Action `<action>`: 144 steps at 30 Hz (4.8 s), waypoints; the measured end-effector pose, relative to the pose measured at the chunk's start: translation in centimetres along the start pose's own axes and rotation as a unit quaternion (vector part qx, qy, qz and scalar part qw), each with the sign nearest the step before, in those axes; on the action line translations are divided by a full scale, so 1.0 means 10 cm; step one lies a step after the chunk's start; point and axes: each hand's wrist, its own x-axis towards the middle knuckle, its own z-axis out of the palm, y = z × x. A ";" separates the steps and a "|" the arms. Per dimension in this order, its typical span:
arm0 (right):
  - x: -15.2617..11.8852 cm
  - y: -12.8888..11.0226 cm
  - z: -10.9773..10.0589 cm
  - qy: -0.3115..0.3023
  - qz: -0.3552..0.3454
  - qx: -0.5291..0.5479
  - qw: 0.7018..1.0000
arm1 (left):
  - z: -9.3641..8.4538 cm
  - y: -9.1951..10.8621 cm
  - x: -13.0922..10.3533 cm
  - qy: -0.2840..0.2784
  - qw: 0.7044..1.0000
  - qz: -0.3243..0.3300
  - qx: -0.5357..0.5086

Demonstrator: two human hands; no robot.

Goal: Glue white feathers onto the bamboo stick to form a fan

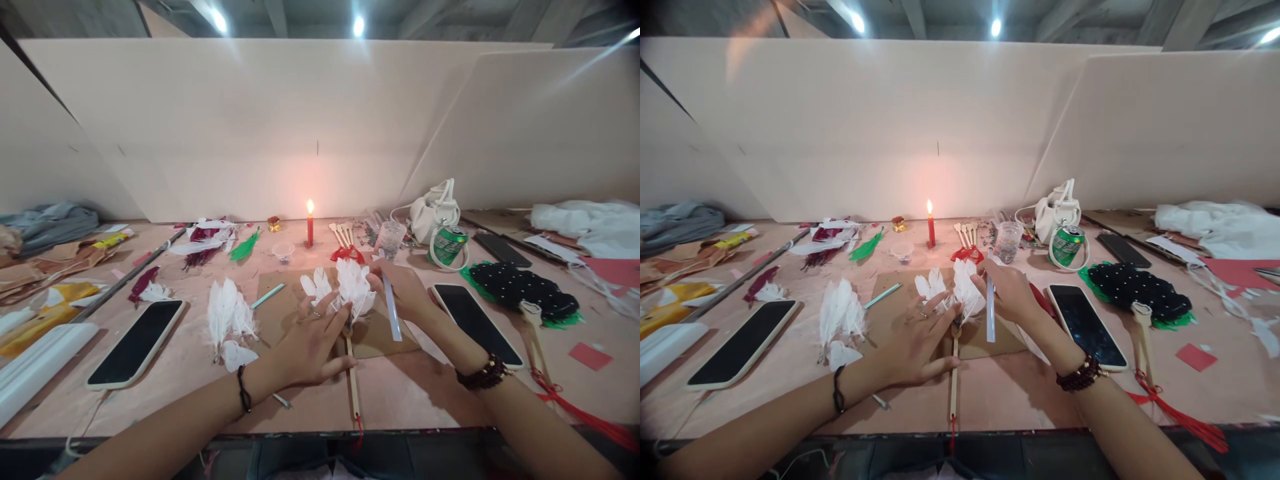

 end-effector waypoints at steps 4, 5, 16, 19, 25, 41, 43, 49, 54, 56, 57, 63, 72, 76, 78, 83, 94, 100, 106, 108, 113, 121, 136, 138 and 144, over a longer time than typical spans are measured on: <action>-0.01 0.01 0.03 -0.003 0.007 0.002 1.000 | -0.03 0.01 0.02 0.029 0.999 -0.031 -0.014; -0.02 0.01 0.03 -0.007 0.008 0.007 1.000 | -0.03 0.00 0.03 0.050 0.998 -0.033 -0.017; 0.10 -0.13 -0.15 -0.013 0.111 0.268 0.957 | 0.10 -0.21 0.06 0.157 0.961 -0.123 -0.194; 0.07 -0.14 -0.14 -0.025 0.137 0.309 0.941 | 0.11 -0.22 0.09 0.168 0.942 -0.149 -0.250; -0.10 -0.21 -0.01 -0.055 0.132 0.229 0.963 | 0.10 -0.20 0.12 0.188 0.905 -0.222 -0.311; -0.54 -0.37 0.17 -0.169 -0.051 0.001 0.984 | 0.19 -0.29 0.10 0.170 0.890 -0.255 -0.337; -0.54 -0.36 0.18 -0.171 -0.051 0.003 0.984 | 0.21 -0.31 0.11 0.174 0.896 -0.251 -0.322; -0.56 -0.36 0.25 -0.179 -0.043 -0.012 0.983 | 0.21 -0.31 0.11 0.180 0.908 -0.246 -0.289; -0.62 -0.34 0.39 -0.147 -0.086 -0.034 0.985 | 0.19 -0.31 0.10 0.183 0.915 -0.224 -0.281; -0.63 -0.34 0.43 -0.141 -0.095 -0.036 0.985 | 0.19 -0.31 0.10 0.184 0.917 -0.214 -0.283; -0.63 -0.33 0.43 -0.139 -0.094 -0.034 0.985 | 0.19 -0.31 0.10 0.186 0.917 -0.209 -0.283; -0.60 -0.34 0.37 -0.149 -0.054 0.009 0.987 | 0.19 -0.30 0.10 0.185 0.926 -0.188 -0.271; -0.63 -0.30 0.37 -0.112 0.112 0.217 0.963 | 0.13 -0.21 0.13 0.174 0.925 -0.194 -0.276; -0.59 -0.30 0.36 -0.106 0.149 0.304 0.935 | 0.11 -0.21 0.13 0.166 0.936 -0.175 -0.257; -0.58 -0.30 0.36 -0.105 0.154 0.325 0.927 | 0.10 -0.20 0.12 0.162 0.941 -0.170 -0.245; -0.63 -0.31 0.38 -0.108 0.136 0.271 0.947 | 0.10 -0.13 0.07 0.094 0.984 -0.047 -0.144; -0.65 -0.36 0.36 -0.118 -0.096 -0.008 0.988 | 0.20 -0.07 0.04 0.052 0.992 0.090 0.077; -0.67 -0.32 0.36 -0.083 0.001 0.100 0.991 | 0.22 -0.08 0.03 0.036 0.993 0.084 0.076; -0.68 -0.28 0.31 -0.015 0.024 0.151 0.988 | 0.23 -0.09 0.04 0.033 0.994 0.081 0.067; -0.67 -0.31 0.30 -0.035 -0.023 0.106 0.994 | 0.22 -0.09 0.05 0.032 0.995 0.077 0.063; -0.64 -0.40 0.30 -0.086 -0.080 0.046 0.992 | 0.19 -0.06 0.06 0.032 0.994 0.080 0.060; -0.73 -0.30 0.31 0.000 -0.099 0.039 0.994 | 0.17 -0.05 0.06 0.021 0.995 0.071 0.067; -0.65 -0.35 0.40 -0.097 -0.017 0.063 0.993 | 0.18 -0.06 0.04 0.027 0.995 0.072 0.067; -0.69 -0.31 0.40 -0.074 -0.020 0.083 0.994 | 0.19 -0.06 0.04 0.028 0.995 0.068 0.065; -0.69 -0.31 0.40 -0.088 -0.027 0.035 0.995 | 0.23 -0.08 0.03 0.034 0.995 0.070 0.065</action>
